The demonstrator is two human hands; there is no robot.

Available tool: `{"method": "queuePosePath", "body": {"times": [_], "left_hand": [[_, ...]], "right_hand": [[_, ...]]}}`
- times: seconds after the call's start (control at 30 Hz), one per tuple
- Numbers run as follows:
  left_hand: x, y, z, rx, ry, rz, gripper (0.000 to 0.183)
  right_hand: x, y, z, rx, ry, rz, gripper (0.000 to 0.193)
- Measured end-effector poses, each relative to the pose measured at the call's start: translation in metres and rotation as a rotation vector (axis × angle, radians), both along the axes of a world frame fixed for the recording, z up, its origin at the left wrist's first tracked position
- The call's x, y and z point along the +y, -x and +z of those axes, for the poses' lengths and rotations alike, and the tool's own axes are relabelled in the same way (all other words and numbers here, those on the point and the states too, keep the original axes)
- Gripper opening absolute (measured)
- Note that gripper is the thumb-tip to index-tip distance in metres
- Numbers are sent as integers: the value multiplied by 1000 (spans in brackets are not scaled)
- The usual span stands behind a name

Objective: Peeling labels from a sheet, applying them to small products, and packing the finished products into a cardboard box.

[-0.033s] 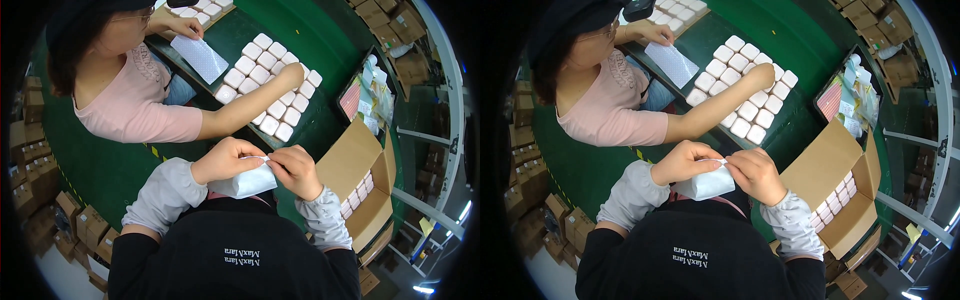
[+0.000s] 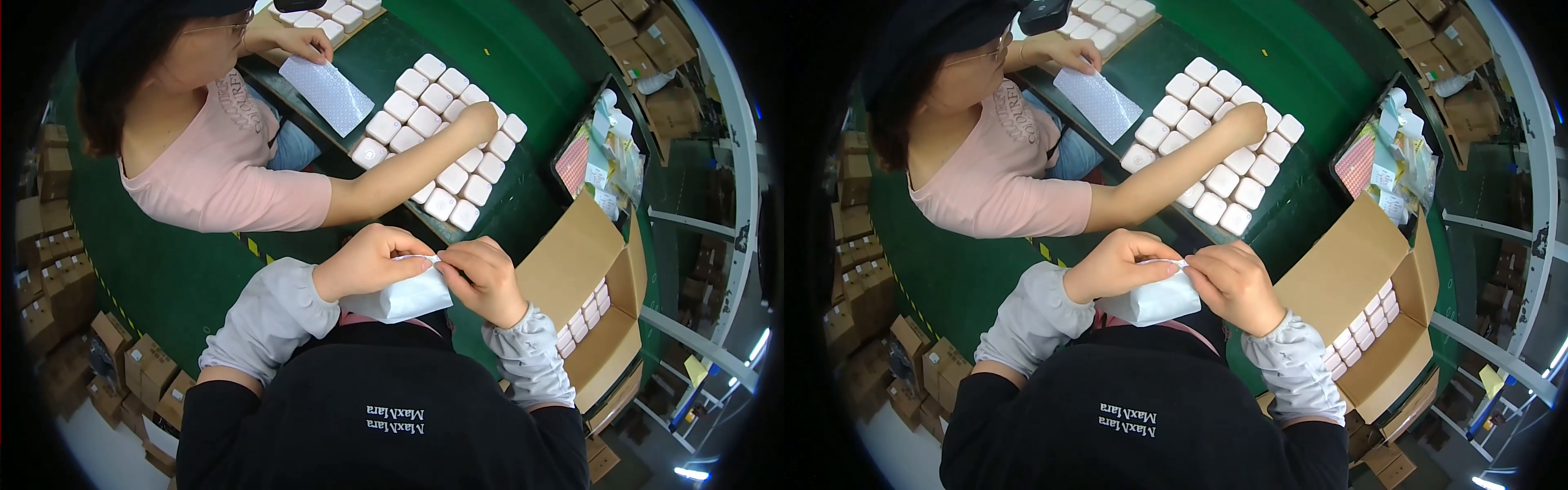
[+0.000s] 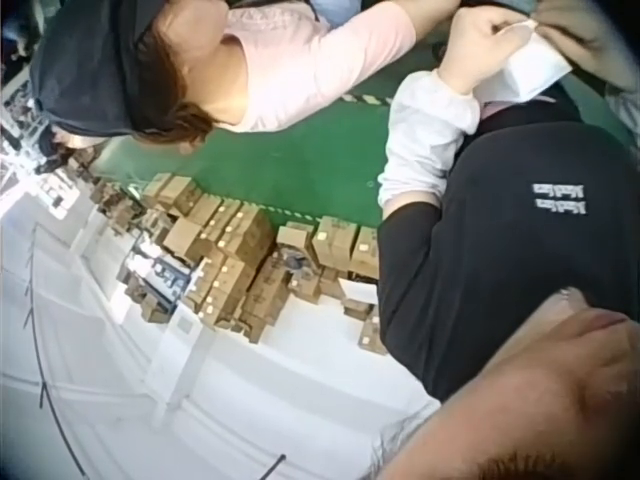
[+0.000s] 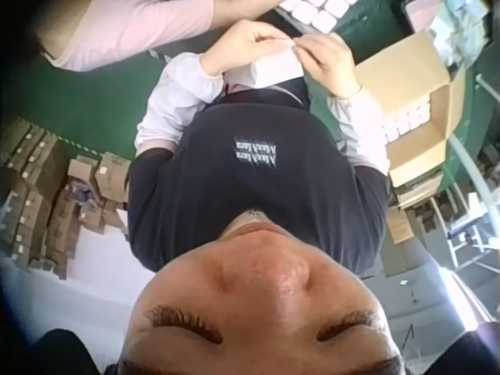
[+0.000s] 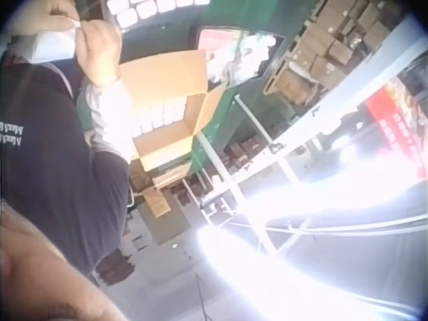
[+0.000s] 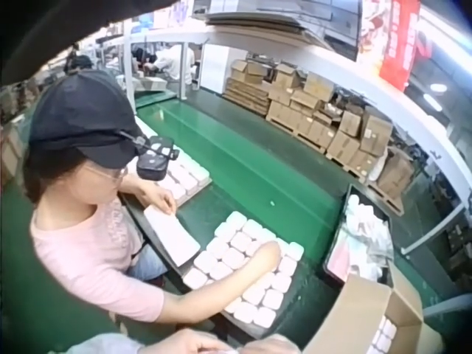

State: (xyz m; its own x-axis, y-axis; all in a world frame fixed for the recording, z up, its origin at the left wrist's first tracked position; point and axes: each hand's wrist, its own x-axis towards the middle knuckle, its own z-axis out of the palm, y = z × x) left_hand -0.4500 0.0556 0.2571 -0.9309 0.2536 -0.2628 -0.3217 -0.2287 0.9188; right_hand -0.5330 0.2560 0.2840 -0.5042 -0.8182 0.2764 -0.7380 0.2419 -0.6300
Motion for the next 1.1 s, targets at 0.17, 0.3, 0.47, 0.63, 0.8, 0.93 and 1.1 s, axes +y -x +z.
{"method": "queuePosePath", "body": {"times": [0.17, 0.3, 0.47, 0.63, 0.8, 0.93, 1.1], "left_hand": [[1, 1, -2, 203, 206, 38, 17], [-2, 3, -3, 249, 291, 5, 16], [-2, -2, -15, 232, 275, 26, 17], [-4, -11, -29, 168, 367, 22, 20], [-6, -17, -41, 128, 364, 18, 21], [-10, -20, -39, 30, 335, 19, 21], [-9, -20, -38, 14, 328, 2, 22]], "right_hand": [[-4, 3, 3, -1, -7, 37, 16], [-4, 4, 1, -190, -45, 10, 14], [-7, 0, -10, -450, -92, -108, 10], [10, 40, -91, -151, -1, -492, 4], [19, 90, -159, 164, -129, -582, 4], [11, 98, -175, 315, -187, -552, 5], [5, 103, -179, 379, -190, -549, 6]]}}
